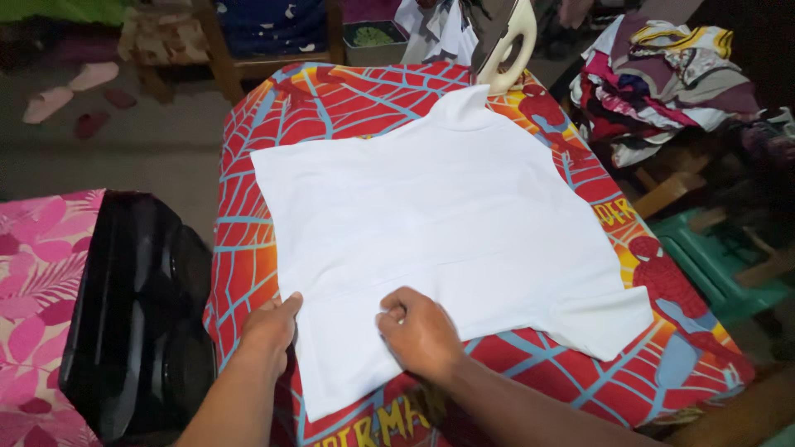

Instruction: The person irons a white t-shirt laid out on a Spider-Man themed tablecloth. They smooth the fabric with their hands and use a white electric iron to press the sleeves and body of the shirt, moving the iron back and forth to remove wrinkles.

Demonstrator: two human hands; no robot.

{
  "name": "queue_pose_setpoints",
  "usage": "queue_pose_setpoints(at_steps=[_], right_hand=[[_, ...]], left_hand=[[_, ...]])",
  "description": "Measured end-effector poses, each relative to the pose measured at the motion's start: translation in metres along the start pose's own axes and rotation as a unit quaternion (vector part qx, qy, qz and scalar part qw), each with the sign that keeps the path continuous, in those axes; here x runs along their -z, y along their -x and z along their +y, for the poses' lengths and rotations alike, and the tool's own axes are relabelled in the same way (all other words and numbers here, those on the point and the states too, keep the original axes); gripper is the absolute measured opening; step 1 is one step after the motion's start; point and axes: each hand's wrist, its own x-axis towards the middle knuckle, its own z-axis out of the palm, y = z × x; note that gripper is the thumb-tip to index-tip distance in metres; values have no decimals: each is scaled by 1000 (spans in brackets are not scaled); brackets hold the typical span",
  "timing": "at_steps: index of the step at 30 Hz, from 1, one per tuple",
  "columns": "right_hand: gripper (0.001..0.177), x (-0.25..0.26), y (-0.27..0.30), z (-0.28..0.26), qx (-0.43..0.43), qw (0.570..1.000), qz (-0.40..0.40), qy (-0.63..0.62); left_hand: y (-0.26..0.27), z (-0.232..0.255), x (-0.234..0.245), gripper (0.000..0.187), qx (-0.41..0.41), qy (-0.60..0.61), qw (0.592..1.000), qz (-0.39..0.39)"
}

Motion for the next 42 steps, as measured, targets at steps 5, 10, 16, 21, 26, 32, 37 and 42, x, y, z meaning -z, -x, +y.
queue_pose_setpoints(at_steps=[5,10,16,21,26,32,37,42], right_hand=[[31,-34,5,-4,-285,894,-220,-268],[40,-55,21,-28,-373,778,-340,-374],[45,-59,49,-46,-433,801,-233,-341],[37,-53,57,-36,-433,842,-44,-317],[36,-42,65,-10,-371,821,83,-426],[44,-50,63,-11,-384,840,114,-366],[37,-67,49,-25,-405,773,161,-462],[37,-93,50,-47,-341,796,222,-448]], left_hand=[[36,61,-8,43,99,-2,995,8],[33,95,-3,42,119,55,989,-62],[18,105,-14,45,142,47,984,-102],[15,96,-17,48,143,77,978,-129],[9,94,-16,45,135,38,980,-140],[-1,97,-21,44,132,12,981,-139],[-37,113,-16,36,134,30,980,-141],[-76,132,-9,32,158,50,974,-152]])
